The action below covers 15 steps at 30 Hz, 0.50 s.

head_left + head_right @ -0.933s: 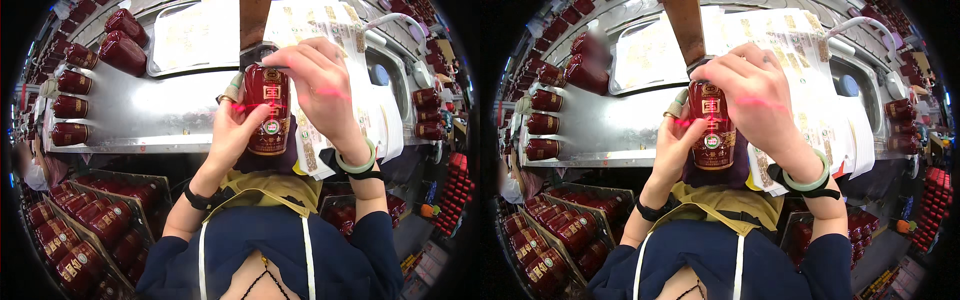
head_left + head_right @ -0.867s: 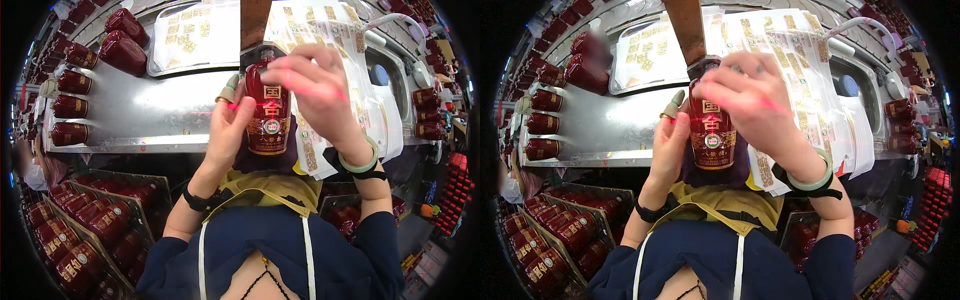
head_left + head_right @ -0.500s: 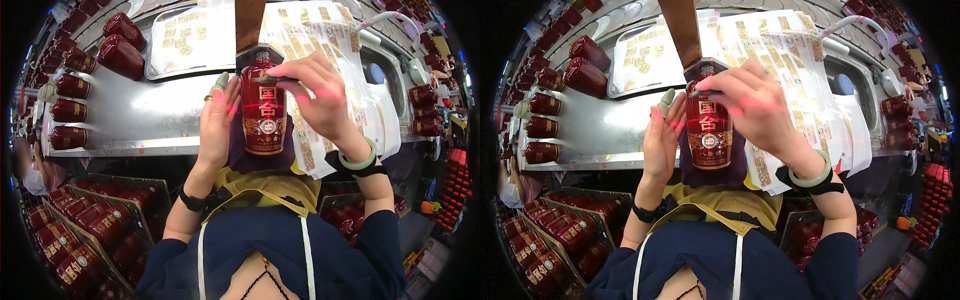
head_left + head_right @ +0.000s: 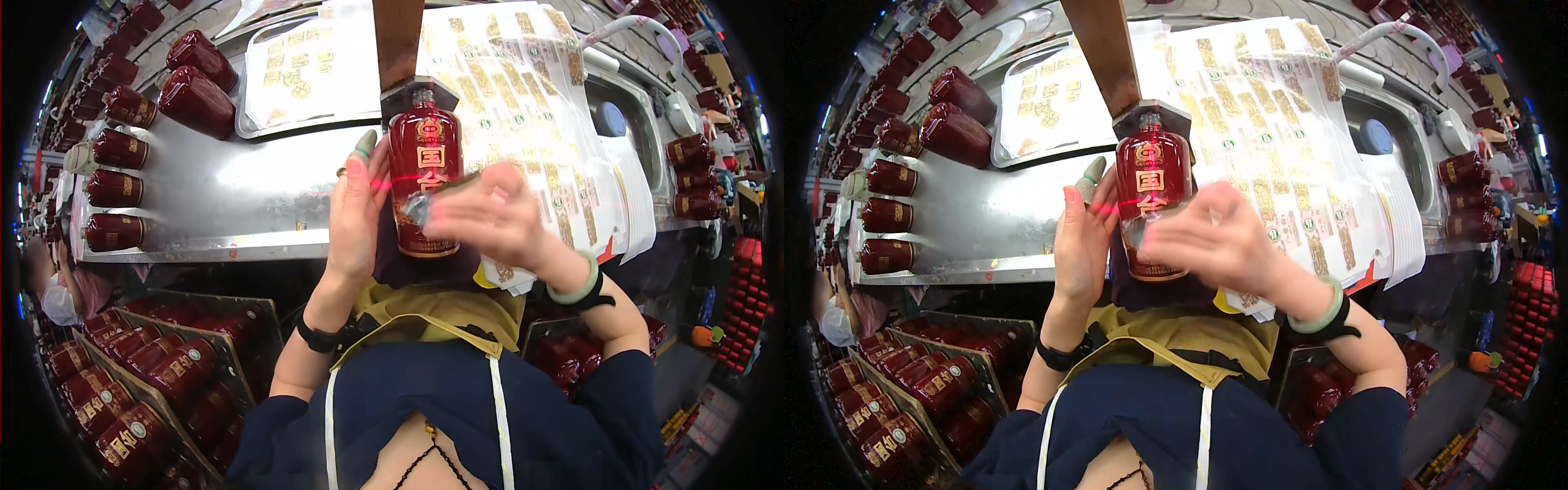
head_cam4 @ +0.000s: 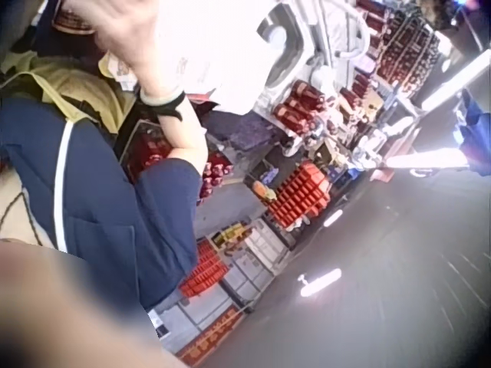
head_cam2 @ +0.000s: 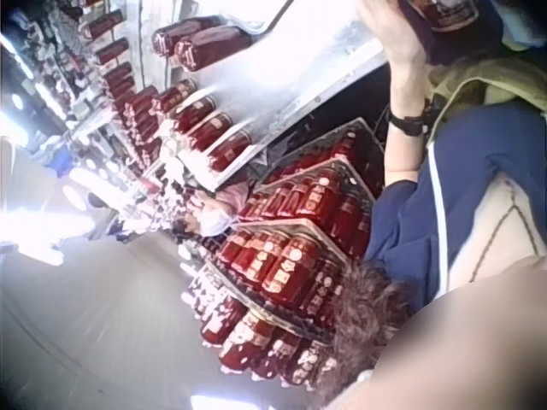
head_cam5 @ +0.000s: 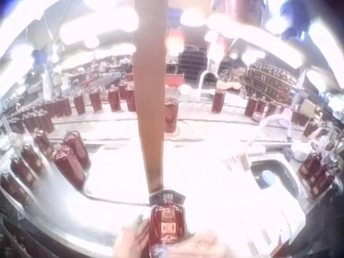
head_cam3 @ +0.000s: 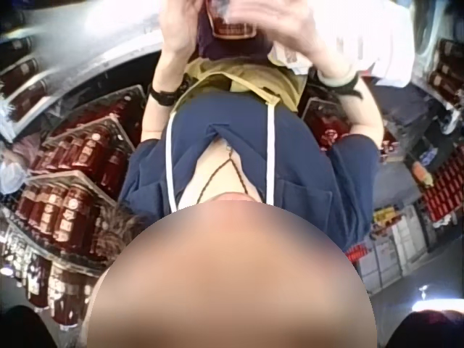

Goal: The person is manually applying decorative labels to red liquor bottles at a factory station.

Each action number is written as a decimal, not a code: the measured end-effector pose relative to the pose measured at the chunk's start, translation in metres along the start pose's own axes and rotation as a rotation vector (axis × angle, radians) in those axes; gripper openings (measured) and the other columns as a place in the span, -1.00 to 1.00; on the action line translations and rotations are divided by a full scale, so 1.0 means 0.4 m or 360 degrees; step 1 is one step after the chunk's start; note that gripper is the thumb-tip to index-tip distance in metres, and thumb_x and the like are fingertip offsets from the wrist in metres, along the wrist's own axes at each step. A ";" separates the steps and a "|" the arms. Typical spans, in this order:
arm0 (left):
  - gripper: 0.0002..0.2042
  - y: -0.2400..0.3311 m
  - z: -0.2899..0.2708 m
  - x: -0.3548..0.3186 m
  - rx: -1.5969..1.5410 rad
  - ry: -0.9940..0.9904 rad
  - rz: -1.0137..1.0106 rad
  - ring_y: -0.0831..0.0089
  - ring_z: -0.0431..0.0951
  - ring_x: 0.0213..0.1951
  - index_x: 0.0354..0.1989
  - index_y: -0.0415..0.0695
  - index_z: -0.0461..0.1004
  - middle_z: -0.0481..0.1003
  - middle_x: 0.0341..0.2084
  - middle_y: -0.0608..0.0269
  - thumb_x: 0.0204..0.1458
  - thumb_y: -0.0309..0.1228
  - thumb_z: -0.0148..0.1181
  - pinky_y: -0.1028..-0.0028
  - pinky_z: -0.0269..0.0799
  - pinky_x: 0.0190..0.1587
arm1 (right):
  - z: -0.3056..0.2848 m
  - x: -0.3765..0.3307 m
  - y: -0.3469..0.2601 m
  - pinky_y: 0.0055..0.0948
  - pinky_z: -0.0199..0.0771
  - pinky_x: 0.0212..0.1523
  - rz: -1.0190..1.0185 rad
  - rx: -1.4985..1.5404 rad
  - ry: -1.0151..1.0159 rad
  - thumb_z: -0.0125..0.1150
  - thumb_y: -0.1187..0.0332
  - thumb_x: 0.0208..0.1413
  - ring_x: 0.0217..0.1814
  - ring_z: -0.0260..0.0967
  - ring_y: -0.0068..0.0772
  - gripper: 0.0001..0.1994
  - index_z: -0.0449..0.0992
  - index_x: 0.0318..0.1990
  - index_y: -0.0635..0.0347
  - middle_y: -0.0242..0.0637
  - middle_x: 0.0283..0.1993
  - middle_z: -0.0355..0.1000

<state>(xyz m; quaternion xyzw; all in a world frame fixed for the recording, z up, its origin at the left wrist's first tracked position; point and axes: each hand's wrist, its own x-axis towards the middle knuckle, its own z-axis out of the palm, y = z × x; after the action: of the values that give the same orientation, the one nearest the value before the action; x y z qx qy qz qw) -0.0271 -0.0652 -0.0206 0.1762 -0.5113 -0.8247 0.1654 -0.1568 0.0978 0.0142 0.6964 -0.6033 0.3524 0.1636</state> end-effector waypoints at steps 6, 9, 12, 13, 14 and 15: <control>-0.23 -0.008 0.000 -0.003 0.0006 0.0066 -0.0023 0.13 0.13 0.51 0.54 -0.34 -0.07 0.13 0.48 -0.20 0.46 0.13 -0.42 0.20 -0.02 0.53 | 0.022 0.088 0.068 -0.28 0.48 -0.25 0.0484 -0.0089 -0.0088 0.36 0.44 0.01 -0.29 0.44 -0.19 -0.76 0.61 -0.12 0.09 -0.37 -0.27 0.55; -0.23 -0.010 -0.006 -0.008 0.0031 0.0031 0.0050 0.13 0.12 0.51 0.54 -0.34 -0.06 0.13 0.48 -0.19 0.46 0.13 -0.41 0.20 -0.03 0.53 | 0.013 0.118 0.158 -0.34 0.46 -0.23 0.0436 -0.0597 0.0140 0.33 0.44 0.01 -0.23 0.44 -0.26 -0.80 0.63 -0.17 0.07 -0.33 -0.24 0.54; -0.21 -0.008 -0.020 -0.009 0.0026 0.0075 0.0014 0.10 0.11 0.52 0.54 -0.38 -0.10 0.10 0.48 -0.24 0.46 0.13 -0.38 0.20 -0.04 0.54 | 0.011 0.096 0.118 -0.41 0.44 -0.22 0.0013 -0.0684 0.0076 0.30 0.39 0.02 -0.25 0.41 -0.35 -0.81 0.65 -0.18 0.02 -0.40 -0.22 0.54; -0.19 -0.007 -0.024 -0.005 -0.0021 0.0066 0.0014 0.06 0.09 0.52 0.53 -0.43 -0.14 0.06 0.49 -0.29 0.45 0.12 -0.33 0.18 -0.04 0.54 | 0.019 0.083 0.082 -0.44 0.42 -0.22 -0.0064 -0.0543 0.0034 0.29 0.34 0.00 -0.25 0.38 -0.40 -0.79 0.66 -0.17 -0.03 -0.50 -0.21 0.53; -0.20 -0.006 -0.028 -0.001 -0.0008 0.0073 0.0013 0.05 0.09 0.53 0.52 -0.44 -0.13 0.06 0.48 -0.31 0.46 0.11 -0.34 0.18 -0.04 0.55 | 0.019 0.066 0.042 -0.41 0.46 -0.23 -0.0152 -0.0369 -0.0086 0.32 0.41 -0.04 -0.24 0.42 -0.40 -0.76 0.68 -0.16 -0.01 -0.46 -0.16 0.59; -0.20 -0.006 -0.029 0.007 -0.0004 0.0071 0.0020 0.05 0.09 0.53 0.52 -0.44 -0.13 0.06 0.48 -0.31 0.46 0.11 -0.34 0.18 -0.04 0.55 | 0.021 0.055 0.014 -0.38 0.50 -0.24 -0.0288 -0.0200 -0.0103 0.35 0.49 -0.08 -0.24 0.46 -0.39 -0.72 0.70 -0.15 0.01 -0.41 -0.12 0.64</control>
<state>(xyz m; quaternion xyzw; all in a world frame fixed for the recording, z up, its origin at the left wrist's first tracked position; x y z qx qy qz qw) -0.0243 -0.0746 -0.0279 0.1911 -0.5076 -0.8201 0.1822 -0.1592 0.0752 0.0223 0.7475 -0.5639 0.2748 0.2186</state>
